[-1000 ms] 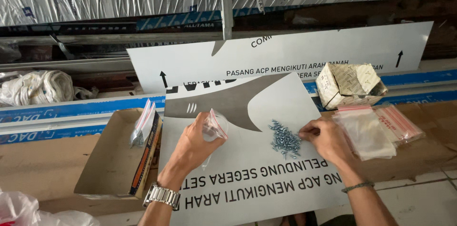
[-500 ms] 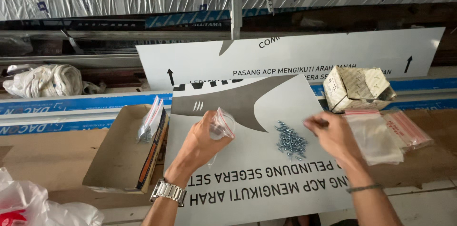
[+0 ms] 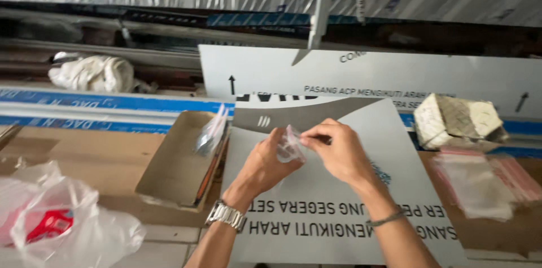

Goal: The person repeatedly picks small screws from a pile on a white board and places them into small clear plastic bags. The person seals each filled bag and sets it aside, continuing the process throughout the clip.

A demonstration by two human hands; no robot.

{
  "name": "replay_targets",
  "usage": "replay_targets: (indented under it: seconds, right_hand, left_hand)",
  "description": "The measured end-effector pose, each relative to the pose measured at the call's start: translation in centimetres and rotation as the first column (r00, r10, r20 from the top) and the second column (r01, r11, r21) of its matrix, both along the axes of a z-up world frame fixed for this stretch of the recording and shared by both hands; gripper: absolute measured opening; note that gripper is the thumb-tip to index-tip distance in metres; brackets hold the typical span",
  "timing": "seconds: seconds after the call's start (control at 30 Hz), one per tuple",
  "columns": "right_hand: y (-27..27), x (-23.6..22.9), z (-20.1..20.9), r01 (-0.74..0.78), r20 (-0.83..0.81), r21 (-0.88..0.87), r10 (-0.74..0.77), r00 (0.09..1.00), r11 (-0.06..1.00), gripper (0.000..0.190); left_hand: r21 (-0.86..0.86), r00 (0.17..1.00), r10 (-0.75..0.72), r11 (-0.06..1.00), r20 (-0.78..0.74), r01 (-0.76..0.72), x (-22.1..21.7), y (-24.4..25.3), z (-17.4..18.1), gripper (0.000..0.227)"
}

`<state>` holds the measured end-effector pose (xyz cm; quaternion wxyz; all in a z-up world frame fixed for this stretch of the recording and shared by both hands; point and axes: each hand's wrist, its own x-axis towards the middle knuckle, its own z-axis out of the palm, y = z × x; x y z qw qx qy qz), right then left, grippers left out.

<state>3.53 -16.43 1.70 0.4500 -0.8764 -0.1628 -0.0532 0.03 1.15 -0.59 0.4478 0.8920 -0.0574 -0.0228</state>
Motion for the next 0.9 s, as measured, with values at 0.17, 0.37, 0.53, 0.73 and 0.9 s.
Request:
replay_targets:
  seconds: [0.17, 0.37, 0.53, 0.73, 0.9]
  right_hand:
    - [-2.2, -0.8, 0.6, 0.092, -0.068, 0.113, -0.085, 0.994, 0.989, 0.009]
    - [-8.8, -0.9, -1.3, 0.352, -0.197, 0.033, -0.339, 0.920, 0.936, 0.014]
    - [-15.5, 0.3, -6.3, 0.500, -0.286, -0.008, -0.481, 0.829, 0.866, 0.011]
    - [-15.1, -2.6, -4.1, 0.448, -0.289, -0.248, -0.507, 0.812, 0.859, 0.023]
    - [-16.0, -1.8, -6.7, 0.408, -0.181, -0.326, -0.480, 0.858, 0.853, 0.017]
  left_hand:
    - [0.000, 1.000, 0.004, 1.000, 0.001, -0.004, -0.6, 0.5, 0.2, 0.069]
    - [-0.015, 1.000, 0.006, 1.000, 0.020, -0.006, -0.4, 0.4, -0.2, 0.065]
    - [-0.012, 0.999, -0.003, 1.000, 0.034, 0.003, 0.0, -0.2, 0.0, 0.062]
    - [0.055, 1.000, 0.001, 0.998, 0.021, -0.003, 0.1, -0.8, -0.3, 0.064]
    - [0.094, 1.000, 0.005, 0.996, 0.029, -0.007, 0.5, -1.3, -0.8, 0.064]
